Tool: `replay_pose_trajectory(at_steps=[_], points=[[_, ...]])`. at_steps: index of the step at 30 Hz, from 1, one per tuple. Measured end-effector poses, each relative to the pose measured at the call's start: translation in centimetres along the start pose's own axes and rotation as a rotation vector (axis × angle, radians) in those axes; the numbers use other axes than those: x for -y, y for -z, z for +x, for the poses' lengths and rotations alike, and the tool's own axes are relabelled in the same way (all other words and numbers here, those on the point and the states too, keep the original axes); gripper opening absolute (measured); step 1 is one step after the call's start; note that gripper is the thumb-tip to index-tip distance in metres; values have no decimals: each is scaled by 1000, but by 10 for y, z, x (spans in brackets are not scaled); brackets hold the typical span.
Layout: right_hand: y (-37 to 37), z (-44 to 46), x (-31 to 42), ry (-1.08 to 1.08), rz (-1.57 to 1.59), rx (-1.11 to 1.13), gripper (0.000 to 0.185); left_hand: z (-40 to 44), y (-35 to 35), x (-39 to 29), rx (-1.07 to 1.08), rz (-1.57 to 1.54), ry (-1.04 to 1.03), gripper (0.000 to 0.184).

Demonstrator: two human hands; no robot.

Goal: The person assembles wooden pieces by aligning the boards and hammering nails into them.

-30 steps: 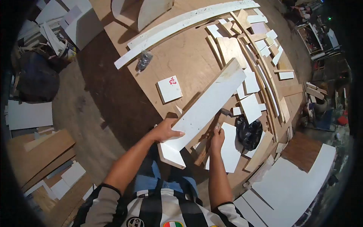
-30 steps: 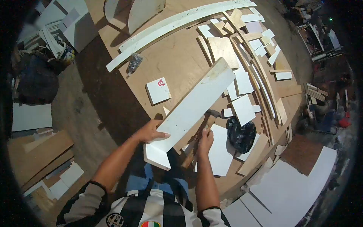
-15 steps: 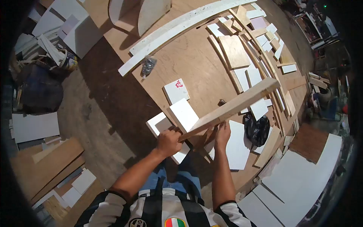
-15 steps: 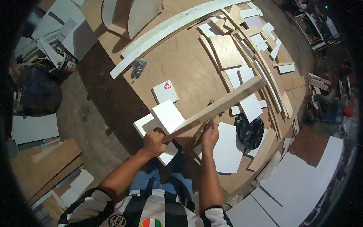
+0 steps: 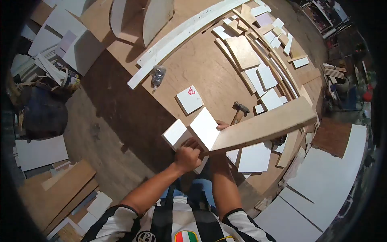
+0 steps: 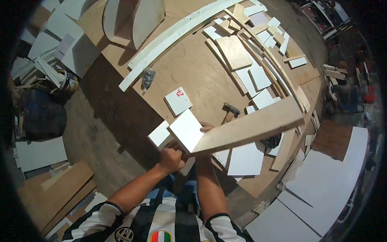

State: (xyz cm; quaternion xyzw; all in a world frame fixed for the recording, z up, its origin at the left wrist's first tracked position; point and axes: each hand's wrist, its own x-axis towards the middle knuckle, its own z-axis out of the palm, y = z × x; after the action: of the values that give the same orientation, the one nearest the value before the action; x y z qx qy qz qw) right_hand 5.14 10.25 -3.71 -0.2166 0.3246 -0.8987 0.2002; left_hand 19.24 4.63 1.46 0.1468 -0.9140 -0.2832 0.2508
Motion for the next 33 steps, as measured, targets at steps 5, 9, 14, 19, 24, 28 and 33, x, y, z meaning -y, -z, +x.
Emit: replay_pose_trajectory(at_steps=[5, 9, 14, 19, 24, 28, 33], points=[[-8, 1, 15, -69, -230, -206, 60, 18, 15, 7, -15, -183, 167, 17], [-36, 21, 46, -114, -289, -243, 60, 44, 30, 23, 28, -299, 213, 27], [-36, 58, 46, 90, -600, -68, 45, 62, 18, 44, 109, -412, 394, 21], [-21, 102, 33, 304, -637, 102, 31, 81, 7, 45, 236, -785, 442, 23], [-4, 130, 13, -84, -181, -99, 25, 97, 6, 65, 306, -1405, 593, 39], [-3, 170, 13, -67, 55, 215, 35, 121, -6, 73, -85, -1772, 740, 47], [-15, 210, 3, -292, 3, 79, 54, 165, -22, 87, -116, -1479, 964, 41]])
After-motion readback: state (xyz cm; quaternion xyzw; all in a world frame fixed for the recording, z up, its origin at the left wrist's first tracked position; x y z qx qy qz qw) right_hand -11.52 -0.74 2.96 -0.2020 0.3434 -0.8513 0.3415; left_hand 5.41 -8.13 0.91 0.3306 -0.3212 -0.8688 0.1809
